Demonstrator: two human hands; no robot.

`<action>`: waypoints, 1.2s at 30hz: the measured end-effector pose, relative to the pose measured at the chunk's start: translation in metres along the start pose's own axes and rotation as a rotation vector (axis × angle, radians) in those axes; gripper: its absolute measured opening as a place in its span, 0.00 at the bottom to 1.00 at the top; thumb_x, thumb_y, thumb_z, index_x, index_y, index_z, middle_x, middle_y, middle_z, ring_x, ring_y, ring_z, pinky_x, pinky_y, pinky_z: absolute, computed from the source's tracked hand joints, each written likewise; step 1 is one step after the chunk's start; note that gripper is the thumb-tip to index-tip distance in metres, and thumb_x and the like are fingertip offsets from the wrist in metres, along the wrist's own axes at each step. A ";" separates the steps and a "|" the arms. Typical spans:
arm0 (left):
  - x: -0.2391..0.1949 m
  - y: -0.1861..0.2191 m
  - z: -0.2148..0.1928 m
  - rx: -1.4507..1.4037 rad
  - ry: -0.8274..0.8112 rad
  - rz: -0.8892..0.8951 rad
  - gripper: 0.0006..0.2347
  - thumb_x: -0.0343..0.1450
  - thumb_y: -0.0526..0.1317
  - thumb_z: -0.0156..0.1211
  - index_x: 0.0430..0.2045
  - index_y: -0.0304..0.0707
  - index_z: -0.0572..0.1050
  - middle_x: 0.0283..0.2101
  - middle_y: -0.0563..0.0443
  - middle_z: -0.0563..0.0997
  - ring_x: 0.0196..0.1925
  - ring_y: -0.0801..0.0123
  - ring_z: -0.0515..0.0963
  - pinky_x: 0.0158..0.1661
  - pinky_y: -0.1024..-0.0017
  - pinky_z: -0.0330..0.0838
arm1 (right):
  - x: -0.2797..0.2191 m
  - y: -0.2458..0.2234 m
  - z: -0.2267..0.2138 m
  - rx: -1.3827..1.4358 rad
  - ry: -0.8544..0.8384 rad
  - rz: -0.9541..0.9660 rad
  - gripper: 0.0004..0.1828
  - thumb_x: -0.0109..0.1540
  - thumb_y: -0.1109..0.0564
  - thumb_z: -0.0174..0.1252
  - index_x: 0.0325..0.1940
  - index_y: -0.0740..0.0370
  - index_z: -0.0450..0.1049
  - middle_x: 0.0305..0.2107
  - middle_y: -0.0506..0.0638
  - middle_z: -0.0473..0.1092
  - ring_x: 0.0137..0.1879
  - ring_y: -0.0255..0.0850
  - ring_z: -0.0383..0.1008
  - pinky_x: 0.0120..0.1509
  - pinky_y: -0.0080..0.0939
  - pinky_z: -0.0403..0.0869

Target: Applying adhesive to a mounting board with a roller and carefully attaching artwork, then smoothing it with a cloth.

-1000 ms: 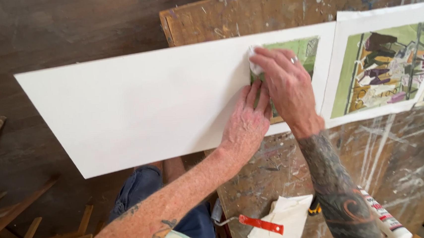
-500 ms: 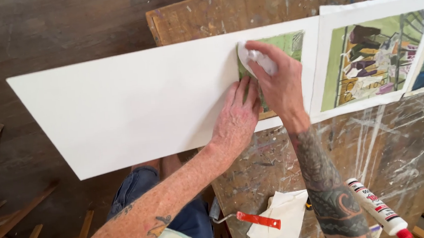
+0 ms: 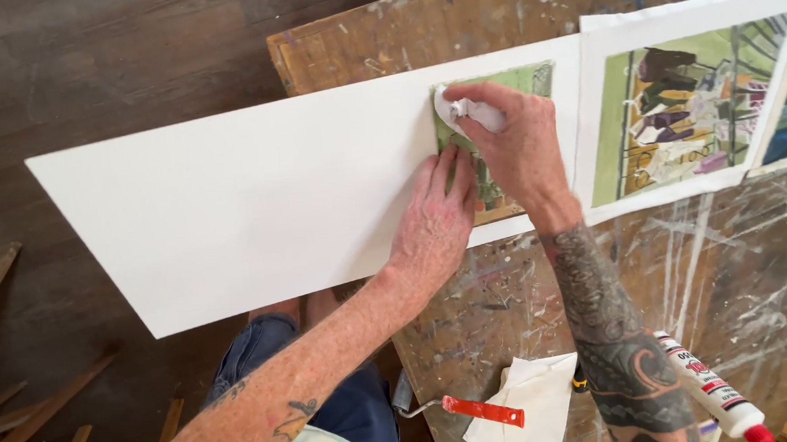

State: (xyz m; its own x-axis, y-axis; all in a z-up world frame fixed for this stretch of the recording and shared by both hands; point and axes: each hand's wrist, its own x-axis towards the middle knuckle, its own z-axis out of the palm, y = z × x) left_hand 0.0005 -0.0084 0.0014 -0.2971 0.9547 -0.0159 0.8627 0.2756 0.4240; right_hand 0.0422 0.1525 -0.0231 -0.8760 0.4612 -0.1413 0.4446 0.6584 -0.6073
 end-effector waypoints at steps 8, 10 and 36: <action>0.003 -0.004 0.005 0.070 -0.109 -0.009 0.19 0.69 0.43 0.65 0.54 0.39 0.78 0.64 0.41 0.72 0.72 0.48 0.65 0.73 0.55 0.55 | 0.001 -0.020 0.005 -0.399 0.075 -0.284 0.16 0.67 0.67 0.55 0.53 0.51 0.78 0.50 0.44 0.75 0.59 0.40 0.75 0.60 0.37 0.75; 0.007 -0.004 -0.001 0.012 -0.063 0.016 0.18 0.66 0.41 0.66 0.51 0.38 0.80 0.62 0.39 0.74 0.71 0.44 0.66 0.71 0.53 0.58 | 0.003 -0.027 -0.002 -0.380 0.045 -0.272 0.16 0.64 0.69 0.58 0.52 0.55 0.78 0.49 0.48 0.75 0.57 0.45 0.76 0.58 0.40 0.76; 0.005 -0.002 0.003 0.112 -0.257 0.028 0.21 0.70 0.43 0.61 0.58 0.39 0.74 0.67 0.38 0.67 0.73 0.48 0.60 0.75 0.54 0.46 | -0.012 -0.005 0.011 -0.117 0.162 0.008 0.19 0.64 0.74 0.58 0.55 0.60 0.80 0.50 0.55 0.75 0.59 0.48 0.75 0.61 0.44 0.77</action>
State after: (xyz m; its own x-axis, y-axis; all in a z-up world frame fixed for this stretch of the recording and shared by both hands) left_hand -0.0010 -0.0034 -0.0025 -0.1709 0.9554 -0.2408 0.9132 0.2454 0.3255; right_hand 0.0487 0.1371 -0.0272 -0.8349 0.5503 -0.0130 0.4789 0.7144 -0.5102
